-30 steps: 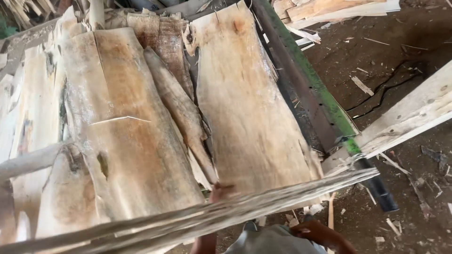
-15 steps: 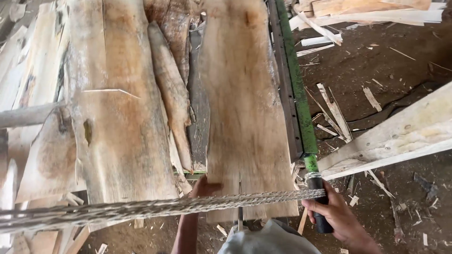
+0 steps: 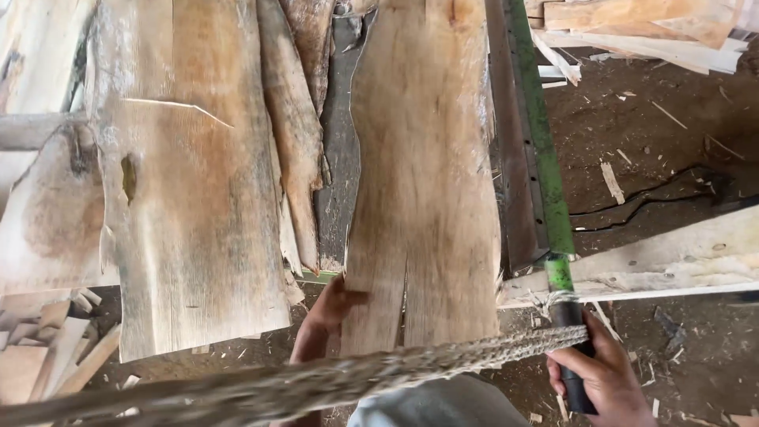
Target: Cutting and trimming sheets of fibrous wood bark using a large manual guillotine cutter.
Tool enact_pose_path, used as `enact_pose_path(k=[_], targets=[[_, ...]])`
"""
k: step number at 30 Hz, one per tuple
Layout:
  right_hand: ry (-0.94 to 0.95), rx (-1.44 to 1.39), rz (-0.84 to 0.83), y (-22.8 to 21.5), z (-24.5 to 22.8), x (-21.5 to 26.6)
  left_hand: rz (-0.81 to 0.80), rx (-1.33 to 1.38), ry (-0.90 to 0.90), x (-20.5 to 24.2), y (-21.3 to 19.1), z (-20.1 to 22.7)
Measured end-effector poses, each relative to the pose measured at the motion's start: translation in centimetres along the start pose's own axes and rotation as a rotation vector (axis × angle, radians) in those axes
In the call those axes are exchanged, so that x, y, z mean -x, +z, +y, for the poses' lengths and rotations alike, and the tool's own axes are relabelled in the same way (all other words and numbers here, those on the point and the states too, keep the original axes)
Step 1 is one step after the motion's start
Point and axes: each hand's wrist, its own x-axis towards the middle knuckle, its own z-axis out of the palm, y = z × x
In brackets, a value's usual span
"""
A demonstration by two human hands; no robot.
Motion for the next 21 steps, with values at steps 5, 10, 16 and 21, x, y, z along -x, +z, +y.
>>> enact_pose_path(k=[5,10,16,21], targets=[[0.035,0.256,0.017,-0.1,1.0,-0.8,0.225,-0.238,-0.352,-2.6,0.5,-1.8],[0.059,0.171,-0.01,1.0,-0.5,-0.2,0.211,-0.214,-0.3,-4.1,-2.1,-5.3],[0.095,0.319,0.143,0.0,10.2,-5.1,0.296,-0.253,-0.376,-4.3,-0.9,-5.7],[0.263,0.5,0.183,1.2,7.2,-4.4,0.303,-0.279,-0.357,-4.6,0.3,-3.7]])
